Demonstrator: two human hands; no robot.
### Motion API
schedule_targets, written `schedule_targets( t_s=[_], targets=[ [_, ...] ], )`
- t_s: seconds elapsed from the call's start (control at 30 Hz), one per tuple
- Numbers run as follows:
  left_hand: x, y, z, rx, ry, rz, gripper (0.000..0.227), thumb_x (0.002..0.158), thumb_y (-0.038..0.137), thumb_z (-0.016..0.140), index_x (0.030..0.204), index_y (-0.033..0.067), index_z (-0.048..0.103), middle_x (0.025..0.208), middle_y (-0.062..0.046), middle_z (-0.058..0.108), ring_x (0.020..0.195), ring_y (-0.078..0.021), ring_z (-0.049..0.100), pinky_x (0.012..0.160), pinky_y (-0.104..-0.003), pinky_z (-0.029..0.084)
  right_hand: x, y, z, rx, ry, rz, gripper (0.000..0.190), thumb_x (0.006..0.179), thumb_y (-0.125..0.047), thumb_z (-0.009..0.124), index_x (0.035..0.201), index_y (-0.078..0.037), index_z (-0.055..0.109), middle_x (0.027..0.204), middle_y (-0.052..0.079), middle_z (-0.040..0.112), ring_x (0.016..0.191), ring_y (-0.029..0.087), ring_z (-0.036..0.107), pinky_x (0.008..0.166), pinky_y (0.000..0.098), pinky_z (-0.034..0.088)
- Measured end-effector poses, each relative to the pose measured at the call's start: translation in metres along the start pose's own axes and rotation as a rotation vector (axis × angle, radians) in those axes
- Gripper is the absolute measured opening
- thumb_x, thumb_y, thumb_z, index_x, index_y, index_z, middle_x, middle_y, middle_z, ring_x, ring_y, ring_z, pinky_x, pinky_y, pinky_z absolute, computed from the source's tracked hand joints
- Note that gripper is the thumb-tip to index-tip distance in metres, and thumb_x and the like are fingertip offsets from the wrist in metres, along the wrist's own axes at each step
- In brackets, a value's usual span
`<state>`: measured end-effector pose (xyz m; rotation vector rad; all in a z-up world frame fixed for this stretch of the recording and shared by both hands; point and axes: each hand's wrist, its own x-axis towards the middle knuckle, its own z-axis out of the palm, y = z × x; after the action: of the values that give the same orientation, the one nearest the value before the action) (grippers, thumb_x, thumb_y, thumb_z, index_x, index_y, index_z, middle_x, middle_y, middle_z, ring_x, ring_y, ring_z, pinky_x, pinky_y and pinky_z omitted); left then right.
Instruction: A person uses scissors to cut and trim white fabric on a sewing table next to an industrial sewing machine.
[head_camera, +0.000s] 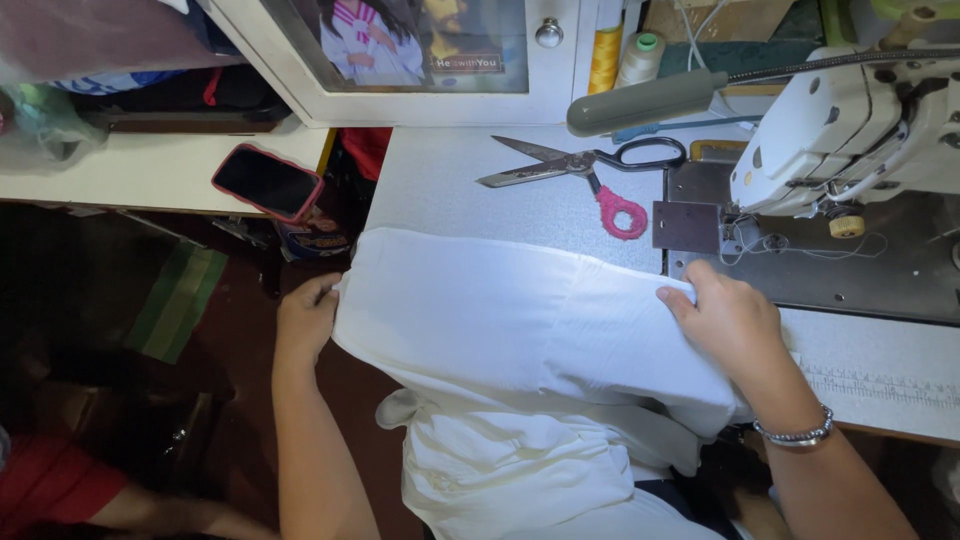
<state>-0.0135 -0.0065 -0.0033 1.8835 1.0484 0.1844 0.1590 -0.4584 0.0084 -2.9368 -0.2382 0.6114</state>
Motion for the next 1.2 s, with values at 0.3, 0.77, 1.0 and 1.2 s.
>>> schedule_targets(
  t_s=[0.3, 0.77, 1.0, 1.2],
  targets=[
    [-0.051, 0.065, 0.072, 0.778, -0.297, 0.239, 0.080, 0.095, 0.066, 0.033, 0.164, 0.0318, 0.013, 0.174, -0.004, -0.010, 0.158, -0.0322, -0.013, 0.118, -0.072, -0.009, 0.003, 0.007, 0.006, -0.070, 0.062, -0.050, 0.047, 0.103, -0.059, 0.041, 0.113, -0.015, 0.054, 0.095, 0.009, 0.075, 0.088, 0.038, 0.071, 0.065, 0.0495, 0.053],
    [-0.009, 0.079, 0.076, 0.868, -0.276, 0.232, 0.087, 0.092, 0.073, 0.028, 0.165, 0.0310, 0.005, 0.174, -0.002, -0.014, 0.159, -0.0291, -0.016, 0.121, -0.066, -0.005, 0.027, 0.095, -0.003, 0.241, -0.214, -0.404, 0.026, 0.078, -0.022, 0.080, 0.070, -0.018, 0.055, 0.073, -0.005, 0.062, 0.068, 0.012, 0.054, 0.066, 0.0277, 0.044],
    [-0.004, 0.083, 0.082, 0.832, -0.246, 0.226, 0.088, 0.093, 0.071, 0.032, 0.165, 0.0292, 0.005, 0.174, -0.002, -0.011, 0.159, -0.0290, -0.014, 0.122, -0.064, -0.004, -0.006, 0.066, -0.073, -0.163, -0.210, 0.082, 0.016, 0.096, -0.014, 0.048, 0.107, -0.021, 0.058, 0.084, 0.003, 0.066, 0.073, 0.019, 0.059, 0.062, 0.0346, 0.040],
    [0.002, 0.083, 0.086, 0.819, -0.206, 0.182, 0.087, 0.093, 0.071, 0.028, 0.165, 0.0284, 0.005, 0.174, 0.000, -0.010, 0.159, -0.0285, -0.013, 0.123, -0.064, -0.001, 0.000, 0.110, -0.086, -0.240, -0.016, 0.285, 0.043, 0.093, -0.011, 0.048, 0.130, -0.027, 0.064, 0.121, 0.005, 0.077, 0.100, 0.028, 0.076, 0.088, 0.0489, 0.056]
  ],
)
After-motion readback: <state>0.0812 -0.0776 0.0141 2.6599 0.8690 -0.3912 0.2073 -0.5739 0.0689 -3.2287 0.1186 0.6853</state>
